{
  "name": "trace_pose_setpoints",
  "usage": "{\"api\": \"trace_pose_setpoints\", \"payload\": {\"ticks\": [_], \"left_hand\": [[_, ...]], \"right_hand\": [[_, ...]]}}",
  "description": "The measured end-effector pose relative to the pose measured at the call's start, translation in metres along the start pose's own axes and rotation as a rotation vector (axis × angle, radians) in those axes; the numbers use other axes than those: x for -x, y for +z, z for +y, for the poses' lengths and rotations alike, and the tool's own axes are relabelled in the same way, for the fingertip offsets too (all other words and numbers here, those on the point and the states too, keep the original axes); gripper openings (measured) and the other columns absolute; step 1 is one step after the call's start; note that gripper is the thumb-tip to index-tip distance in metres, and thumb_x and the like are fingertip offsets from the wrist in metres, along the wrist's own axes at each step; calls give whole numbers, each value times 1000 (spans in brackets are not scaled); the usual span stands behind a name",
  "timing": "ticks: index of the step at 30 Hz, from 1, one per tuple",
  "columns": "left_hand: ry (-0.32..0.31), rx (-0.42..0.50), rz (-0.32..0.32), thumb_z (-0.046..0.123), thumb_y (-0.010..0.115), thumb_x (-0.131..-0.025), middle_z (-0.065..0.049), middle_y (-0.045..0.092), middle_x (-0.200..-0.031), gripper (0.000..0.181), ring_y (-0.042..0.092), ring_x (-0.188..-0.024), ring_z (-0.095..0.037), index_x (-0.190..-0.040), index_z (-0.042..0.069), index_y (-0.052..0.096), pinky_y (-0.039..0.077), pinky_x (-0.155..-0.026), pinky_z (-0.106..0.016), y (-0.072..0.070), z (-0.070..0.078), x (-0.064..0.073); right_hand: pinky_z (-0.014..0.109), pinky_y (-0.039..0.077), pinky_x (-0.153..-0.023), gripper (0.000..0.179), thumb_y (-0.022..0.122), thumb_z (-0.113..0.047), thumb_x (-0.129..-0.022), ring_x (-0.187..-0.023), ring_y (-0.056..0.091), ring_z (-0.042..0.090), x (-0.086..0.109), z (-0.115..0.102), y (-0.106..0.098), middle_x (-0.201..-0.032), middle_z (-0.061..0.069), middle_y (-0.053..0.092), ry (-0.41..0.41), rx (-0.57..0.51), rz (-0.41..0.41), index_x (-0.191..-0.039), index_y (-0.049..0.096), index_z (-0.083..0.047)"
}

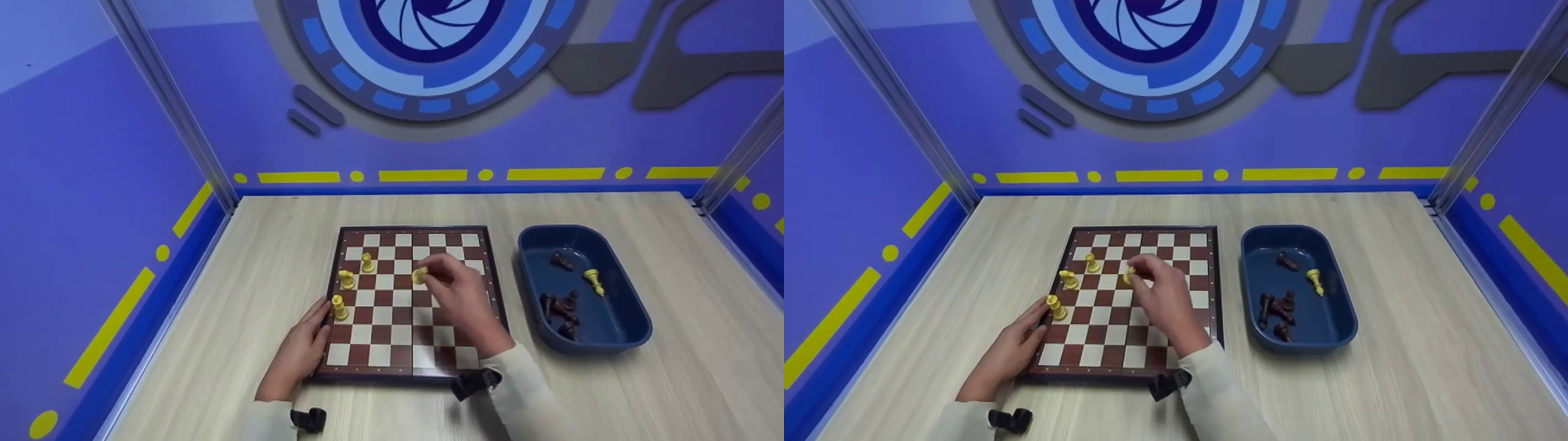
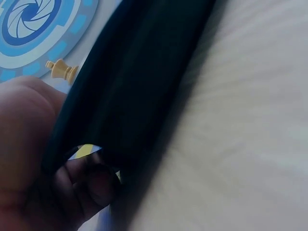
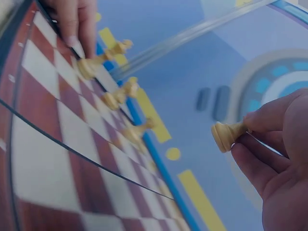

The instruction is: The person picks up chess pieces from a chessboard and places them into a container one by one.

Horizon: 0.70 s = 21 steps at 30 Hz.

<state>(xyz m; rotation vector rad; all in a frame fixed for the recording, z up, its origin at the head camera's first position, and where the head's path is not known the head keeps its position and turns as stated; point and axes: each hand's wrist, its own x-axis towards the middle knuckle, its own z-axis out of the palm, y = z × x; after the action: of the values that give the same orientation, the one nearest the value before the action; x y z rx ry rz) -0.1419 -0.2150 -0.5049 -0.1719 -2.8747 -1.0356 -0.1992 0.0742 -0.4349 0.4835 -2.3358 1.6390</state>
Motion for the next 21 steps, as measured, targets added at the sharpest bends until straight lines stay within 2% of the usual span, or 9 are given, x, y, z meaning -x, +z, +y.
{"api": "trace_pose_setpoints", "payload": {"ticks": [3, 7, 10, 14, 21], "left_hand": [[3, 1, -5, 9, 50, -99, -15, 37, -153, 46, 39, -139, -35, -144, -1, 43, 35, -111, -48, -1, 0, -1], [-24, 5, -22, 9, 50, -97, -12, 38, -154, 48, 38, -139, -33, -144, 0, 44, 36, -111, -47, -5, 1, -2], [-45, -4, -51, 8, 51, -93, -10, 38, -154, 51, 38, -140, -32, -143, 1, 45, 37, -111, -47, -9, 3, -4], [-44, -20, -94, 7, 54, -86, -10, 39, -153, 57, 38, -140, -32, -142, 0, 46, 38, -110, -47, -15, 5, -7], [-50, -41, -163, 4, 60, -79, -13, 43, -150, 60, 40, -138, -35, -138, -5, 50, 42, -107, -47, -24, 14, -15]], "right_hand": [[22, 55, -82, 19, 71, -5, -86, -92, 68, 12, 1, -1, -19, -100, -1, 72, 3, 30, 32, -104, 69, -9], [19, 55, -77, 19, 72, -6, -86, -90, 68, 12, 2, 0, -45, -98, 0, 73, -12, 66, 76, -104, 70, -10], [17, 54, -71, 18, 72, -7, -86, -85, 68, 11, 4, 2, -66, -97, 1, 73, -20, 94, 113, -104, 71, -10], [15, 52, -68, 17, 71, -11, -88, -82, 65, 6, 7, 3, -92, -97, 0, 72, 4, 129, 176, -104, 71, -12], [12, 51, -72, 20, 69, -10, -89, -85, 65, 5, 11, 4, -126, -101, 5, 72, 9, 90, 287, -109, 70, -11]]}}
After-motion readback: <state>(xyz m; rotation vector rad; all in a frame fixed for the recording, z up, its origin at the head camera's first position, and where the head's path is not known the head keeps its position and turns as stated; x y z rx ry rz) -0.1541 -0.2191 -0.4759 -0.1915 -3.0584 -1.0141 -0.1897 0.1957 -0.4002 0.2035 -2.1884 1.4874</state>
